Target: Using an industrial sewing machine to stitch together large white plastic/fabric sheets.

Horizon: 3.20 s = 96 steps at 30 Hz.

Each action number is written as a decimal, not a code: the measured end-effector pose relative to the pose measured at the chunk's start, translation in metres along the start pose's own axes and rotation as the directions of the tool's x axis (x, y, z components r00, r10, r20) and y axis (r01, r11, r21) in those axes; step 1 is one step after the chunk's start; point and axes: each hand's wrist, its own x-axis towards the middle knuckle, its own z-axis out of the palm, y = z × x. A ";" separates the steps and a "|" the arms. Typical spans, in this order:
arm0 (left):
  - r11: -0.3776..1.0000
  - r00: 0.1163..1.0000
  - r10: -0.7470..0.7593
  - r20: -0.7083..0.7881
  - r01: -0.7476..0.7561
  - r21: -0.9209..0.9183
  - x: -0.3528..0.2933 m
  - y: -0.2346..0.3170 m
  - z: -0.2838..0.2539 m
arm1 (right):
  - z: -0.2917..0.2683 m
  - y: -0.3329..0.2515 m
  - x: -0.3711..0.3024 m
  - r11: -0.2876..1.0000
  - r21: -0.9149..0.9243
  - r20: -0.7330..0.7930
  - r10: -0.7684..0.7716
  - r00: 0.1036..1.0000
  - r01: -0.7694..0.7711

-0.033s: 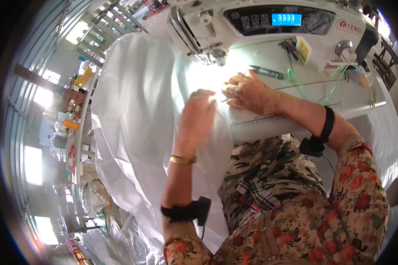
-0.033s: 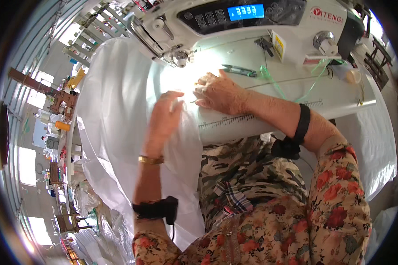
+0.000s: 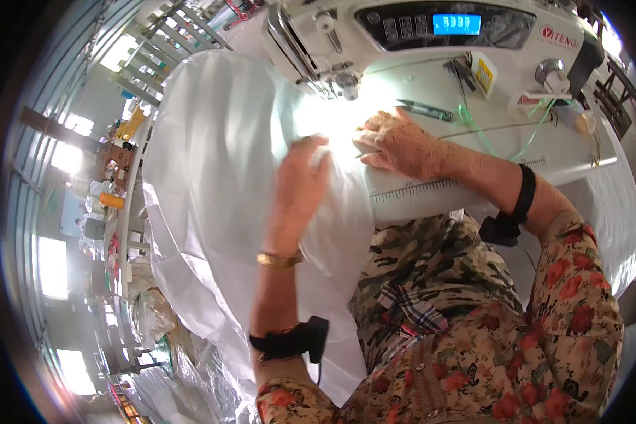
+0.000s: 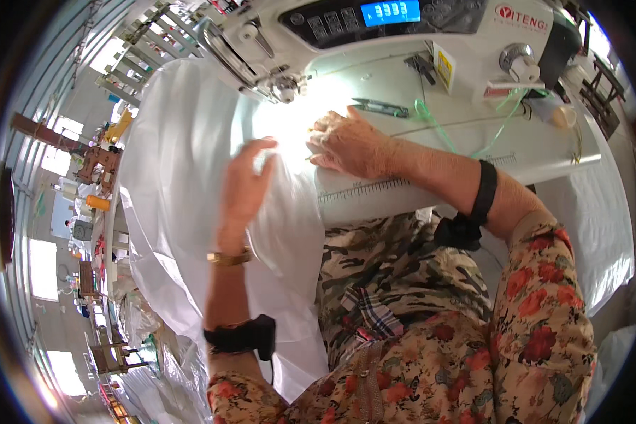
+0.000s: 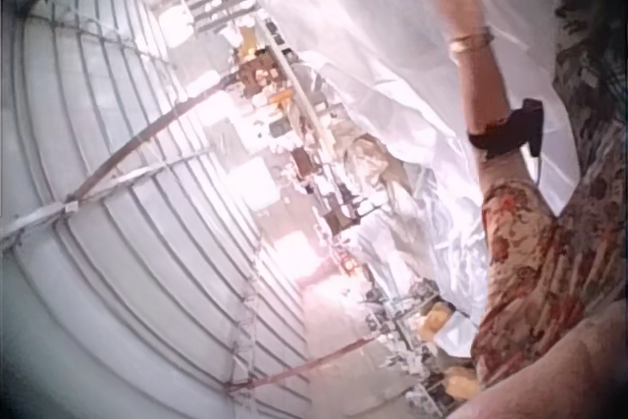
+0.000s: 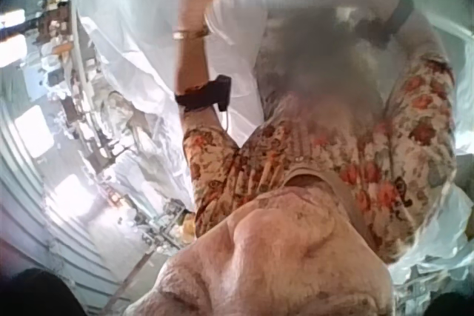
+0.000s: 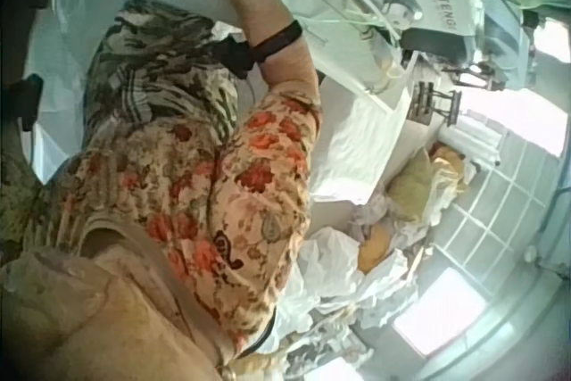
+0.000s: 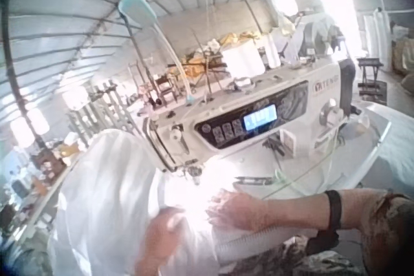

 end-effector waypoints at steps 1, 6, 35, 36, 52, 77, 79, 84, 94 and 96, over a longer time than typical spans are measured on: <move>1.000 0.998 0.022 -0.056 -0.022 0.016 0.011 -0.001 -0.017 | -0.003 0.010 -0.002 0.999 -0.009 0.008 0.031 0.999 -0.031; 0.564 0.955 0.042 -0.295 0.221 0.796 0.006 -0.106 -0.113 | -0.008 0.015 -0.001 0.996 0.082 -0.043 -0.026 0.999 0.030; 0.348 0.605 -0.775 -0.180 0.648 0.677 -0.295 -0.142 -0.134 | -0.001 -0.001 0.014 0.991 0.032 0.000 0.133 0.991 -0.133; 0.332 0.563 -0.805 -0.188 0.691 0.642 -0.277 -0.124 -0.151 | -0.008 -0.011 0.004 0.995 -0.022 -0.123 0.091 0.988 -0.094; 0.922 0.876 -0.062 0.479 0.234 -0.308 -0.256 0.092 0.048 | 0.083 -0.192 -0.034 -0.193 0.935 0.267 -0.172 0.948 -0.298; 0.501 0.332 -0.650 -0.684 0.863 -0.057 -0.429 0.008 -0.148 | 0.081 -0.220 0.083 -0.363 0.929 0.000 0.173 0.985 0.064; 0.496 0.393 -0.587 -0.708 0.866 0.069 -0.411 0.019 -0.177 | 0.090 -0.222 0.108 -0.434 0.900 0.138 0.196 0.971 -0.040; 0.401 0.505 -0.426 -0.751 0.849 0.344 -0.385 0.050 -0.253 | 0.093 -0.231 0.079 -0.306 0.929 0.267 0.161 0.950 -0.209; 0.146 0.737 -0.171 -0.654 0.676 0.723 -0.339 0.061 -0.315 | 0.000 -0.157 -0.055 -0.364 0.865 0.316 -0.137 0.939 -0.344; 0.084 0.780 -0.123 -0.614 0.625 0.776 -0.339 0.056 -0.306 | -0.019 -0.151 -0.066 -0.392 0.859 0.305 -0.125 0.944 -0.329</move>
